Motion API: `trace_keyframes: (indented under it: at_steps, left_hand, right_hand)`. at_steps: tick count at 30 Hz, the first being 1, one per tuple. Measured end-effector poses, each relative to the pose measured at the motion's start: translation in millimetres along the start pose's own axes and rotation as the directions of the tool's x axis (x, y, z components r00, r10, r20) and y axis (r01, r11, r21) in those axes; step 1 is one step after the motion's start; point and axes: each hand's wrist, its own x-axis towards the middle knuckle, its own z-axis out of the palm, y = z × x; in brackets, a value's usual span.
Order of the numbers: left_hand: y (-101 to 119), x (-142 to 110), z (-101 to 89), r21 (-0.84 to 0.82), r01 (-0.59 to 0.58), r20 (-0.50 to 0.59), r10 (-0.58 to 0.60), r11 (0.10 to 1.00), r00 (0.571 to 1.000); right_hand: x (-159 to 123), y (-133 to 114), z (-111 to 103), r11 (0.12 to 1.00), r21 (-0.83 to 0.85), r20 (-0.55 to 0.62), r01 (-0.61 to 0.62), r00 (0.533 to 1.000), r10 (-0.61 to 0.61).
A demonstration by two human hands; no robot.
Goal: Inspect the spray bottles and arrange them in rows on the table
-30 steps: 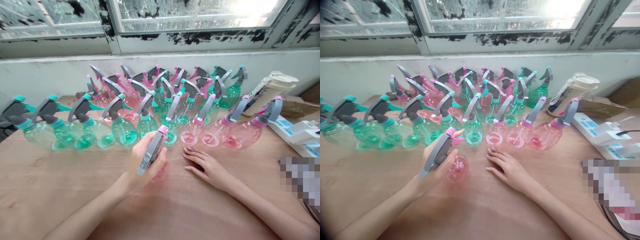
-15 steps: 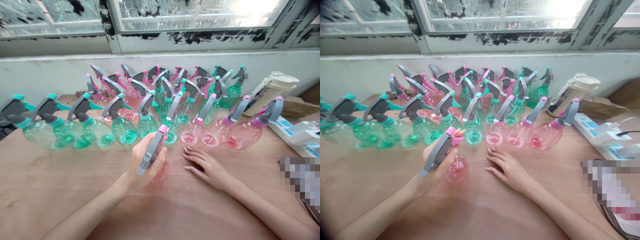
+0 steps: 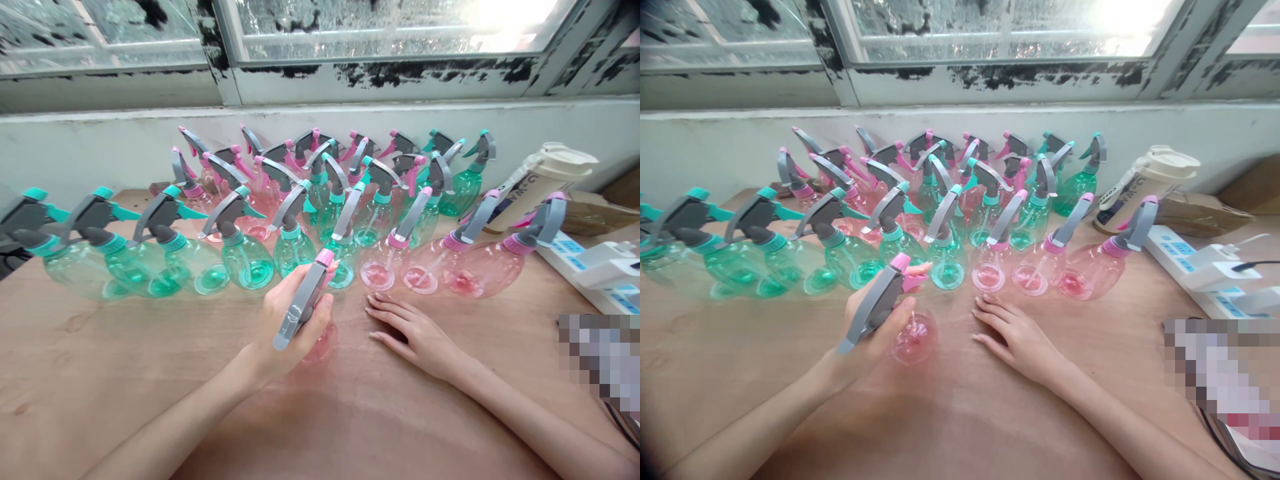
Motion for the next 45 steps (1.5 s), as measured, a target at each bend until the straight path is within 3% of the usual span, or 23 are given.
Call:
trace_keyframes:
  at_steps: [7, 16, 25, 45]
  left_hand:
    - [6.2, 5.3, -2.8, 0.092, 0.015, -0.015, -0.014, 0.996, 1.0]
    - [8.9, 4.8, -1.7, 0.038, 0.068, 0.014, -0.069, 0.997, 0.998]
    - [-3.7, -1.3, 2.4, 0.008, -0.024, -0.009, 0.024, 1.0, 1.0]
    - [-4.4, -1.6, 3.3, -0.003, -0.045, -0.006, 0.045, 0.999, 0.999]
  right_hand:
    - [-0.4, -0.3, 0.8, 1.0, -0.022, 0.012, 0.0, 1.0, 0.0]
    - [0.6, 2.3, 1.1, 1.0, 0.024, 0.002, -0.015, 1.0, 0.015]
    - [-0.6, 4.0, 2.1, 1.0, 0.009, 0.026, -0.013, 1.0, 0.013]
    - [-0.5, 2.4, 0.9, 1.0, -0.003, 0.048, -0.025, 0.999, 0.025]
